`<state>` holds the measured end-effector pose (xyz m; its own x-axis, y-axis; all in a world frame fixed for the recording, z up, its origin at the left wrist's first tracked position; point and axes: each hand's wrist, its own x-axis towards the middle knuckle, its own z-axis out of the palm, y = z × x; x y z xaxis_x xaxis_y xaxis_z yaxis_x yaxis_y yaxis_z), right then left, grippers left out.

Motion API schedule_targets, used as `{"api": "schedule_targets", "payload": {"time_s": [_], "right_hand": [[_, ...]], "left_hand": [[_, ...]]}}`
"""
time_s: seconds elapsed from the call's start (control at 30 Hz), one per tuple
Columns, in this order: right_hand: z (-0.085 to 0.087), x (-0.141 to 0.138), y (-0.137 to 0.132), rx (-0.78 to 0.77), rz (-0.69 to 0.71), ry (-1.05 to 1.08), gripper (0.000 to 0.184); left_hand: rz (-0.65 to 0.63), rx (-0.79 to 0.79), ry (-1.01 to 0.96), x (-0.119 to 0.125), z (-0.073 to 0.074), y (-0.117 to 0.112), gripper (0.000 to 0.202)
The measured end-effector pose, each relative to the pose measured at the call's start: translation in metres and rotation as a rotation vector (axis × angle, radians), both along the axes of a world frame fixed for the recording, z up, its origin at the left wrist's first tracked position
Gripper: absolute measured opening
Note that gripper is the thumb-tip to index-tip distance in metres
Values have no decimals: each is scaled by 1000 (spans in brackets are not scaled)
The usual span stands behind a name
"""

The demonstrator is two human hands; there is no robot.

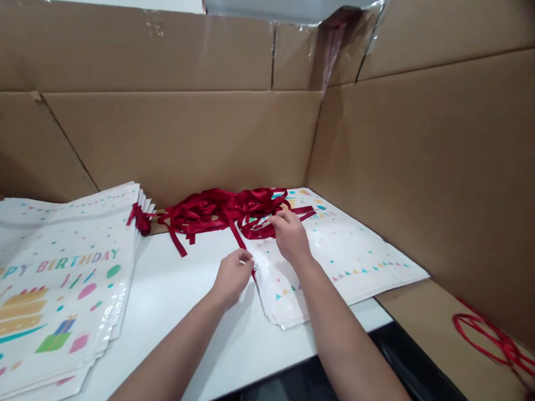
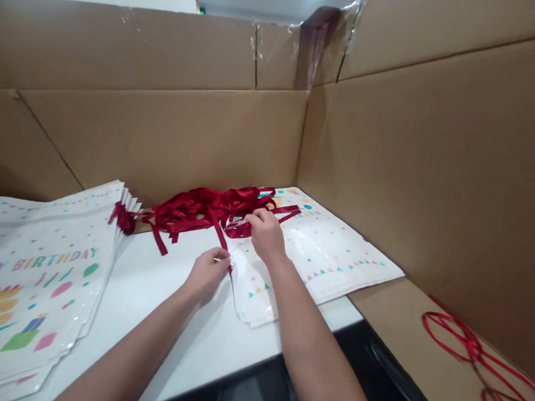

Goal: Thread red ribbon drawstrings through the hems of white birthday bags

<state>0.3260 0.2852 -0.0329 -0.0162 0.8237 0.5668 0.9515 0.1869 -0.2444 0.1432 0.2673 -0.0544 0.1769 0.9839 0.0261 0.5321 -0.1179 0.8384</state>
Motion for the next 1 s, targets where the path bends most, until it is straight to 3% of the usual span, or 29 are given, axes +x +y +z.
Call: {"api": "schedule_targets", "payload": {"time_s": [0.1, 0.2, 0.27, 0.4, 0.6, 0.77, 0.87, 1.0], "right_hand": [[11, 3, -12, 405, -50, 195, 37], [20, 0, -22, 877, 68, 472, 12], [25, -5, -25, 992, 165, 651, 4], [30, -12, -27, 947, 249, 866, 1], [33, -9, -27, 924, 150, 851, 10], [36, 5, -23, 1019, 152, 877, 18], [35, 13, -19, 1066, 176, 897, 19], [29, 17, -15, 924, 44, 898, 19]], "left_hand": [[50, 80, 82, 16, -6, 31, 20], [73, 114, 123, 19, -9, 53, 37], [78, 91, 106, 18, -12, 64, 39], [96, -46, 5, 12, -23, 80, 37], [164, -123, -192, 8, -39, 86, 29], [186, -152, -374, 3, -38, 84, 30], [170, -175, -470, 1, -32, 81, 39], [111, -167, -555, 0, -27, 75, 68]]}}
